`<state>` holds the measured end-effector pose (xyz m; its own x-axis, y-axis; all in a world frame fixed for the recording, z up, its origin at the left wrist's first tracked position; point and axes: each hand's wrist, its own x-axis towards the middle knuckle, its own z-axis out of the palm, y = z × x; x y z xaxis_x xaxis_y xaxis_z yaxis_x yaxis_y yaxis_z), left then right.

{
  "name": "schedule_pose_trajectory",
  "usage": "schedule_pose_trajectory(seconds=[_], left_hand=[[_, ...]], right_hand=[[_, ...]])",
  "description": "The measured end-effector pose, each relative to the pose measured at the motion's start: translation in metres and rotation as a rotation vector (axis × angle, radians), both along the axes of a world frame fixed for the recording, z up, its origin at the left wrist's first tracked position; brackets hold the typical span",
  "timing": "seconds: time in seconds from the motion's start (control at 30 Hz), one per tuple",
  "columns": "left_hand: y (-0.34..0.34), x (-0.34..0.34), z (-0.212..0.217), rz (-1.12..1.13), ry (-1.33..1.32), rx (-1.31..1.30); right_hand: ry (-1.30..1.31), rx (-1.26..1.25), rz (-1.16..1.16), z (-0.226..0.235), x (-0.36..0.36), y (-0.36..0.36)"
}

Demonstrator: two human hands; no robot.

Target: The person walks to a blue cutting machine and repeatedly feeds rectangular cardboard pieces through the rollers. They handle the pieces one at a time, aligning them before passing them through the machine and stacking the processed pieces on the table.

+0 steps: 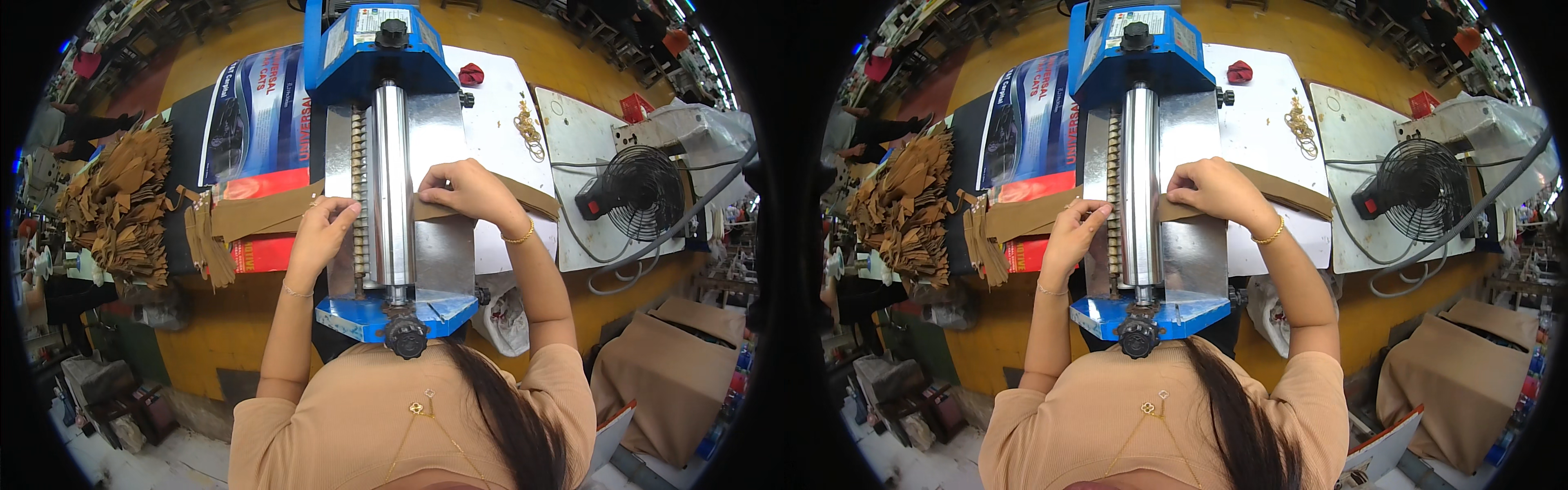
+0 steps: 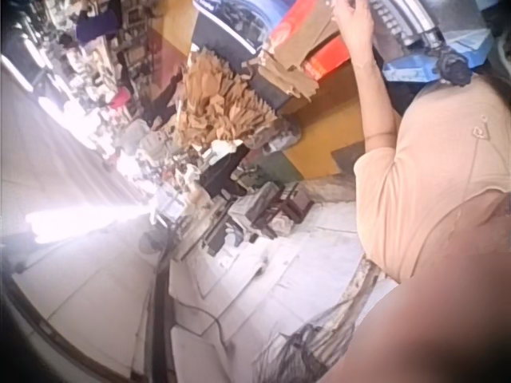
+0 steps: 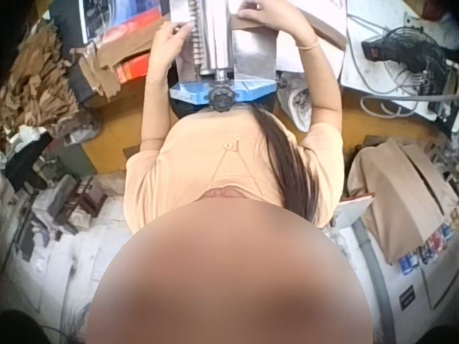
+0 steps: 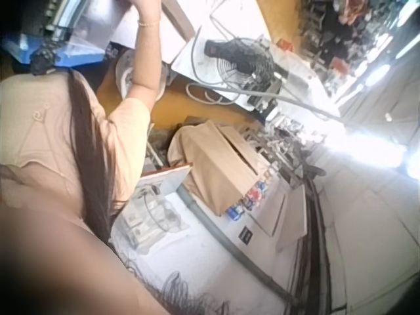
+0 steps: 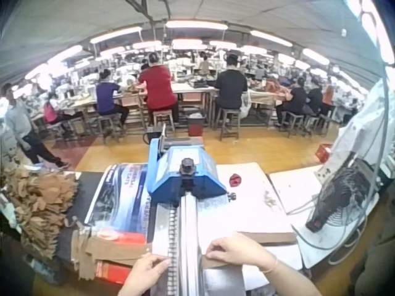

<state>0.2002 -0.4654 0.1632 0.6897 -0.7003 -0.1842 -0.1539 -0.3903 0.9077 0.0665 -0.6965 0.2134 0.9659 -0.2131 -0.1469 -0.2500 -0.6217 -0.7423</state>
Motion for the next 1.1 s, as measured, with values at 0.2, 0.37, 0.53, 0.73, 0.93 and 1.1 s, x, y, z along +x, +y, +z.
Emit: schedule_pose_trajectory(seconds=[0.2,0.37,0.53,0.73,0.93,1.1], left_hand=[[-0.006,-0.003,0.004,-0.012,-0.060,0.054],[-0.007,0.001,-0.002,0.006,0.111,0.043],[-0.004,0.001,-0.005,0.141,0.206,-0.126],[0.011,0.015,0.004,0.122,0.446,-0.199],[0.038,0.038,0.019,0.154,0.487,-0.217],[0.060,0.059,0.036,0.186,0.387,-0.196]], right_hand=[[-0.016,0.014,0.023,-0.002,0.000,-0.003],[-0.015,0.009,-0.026,0.001,-0.016,-0.022],[0.064,0.082,-0.145,-0.002,-0.031,-0.036],[0.064,0.093,-0.193,-0.012,-0.036,-0.035],[-0.064,0.199,-0.242,-0.019,-0.041,-0.035],[-0.108,0.053,-0.496,-0.047,-0.060,-0.063]])
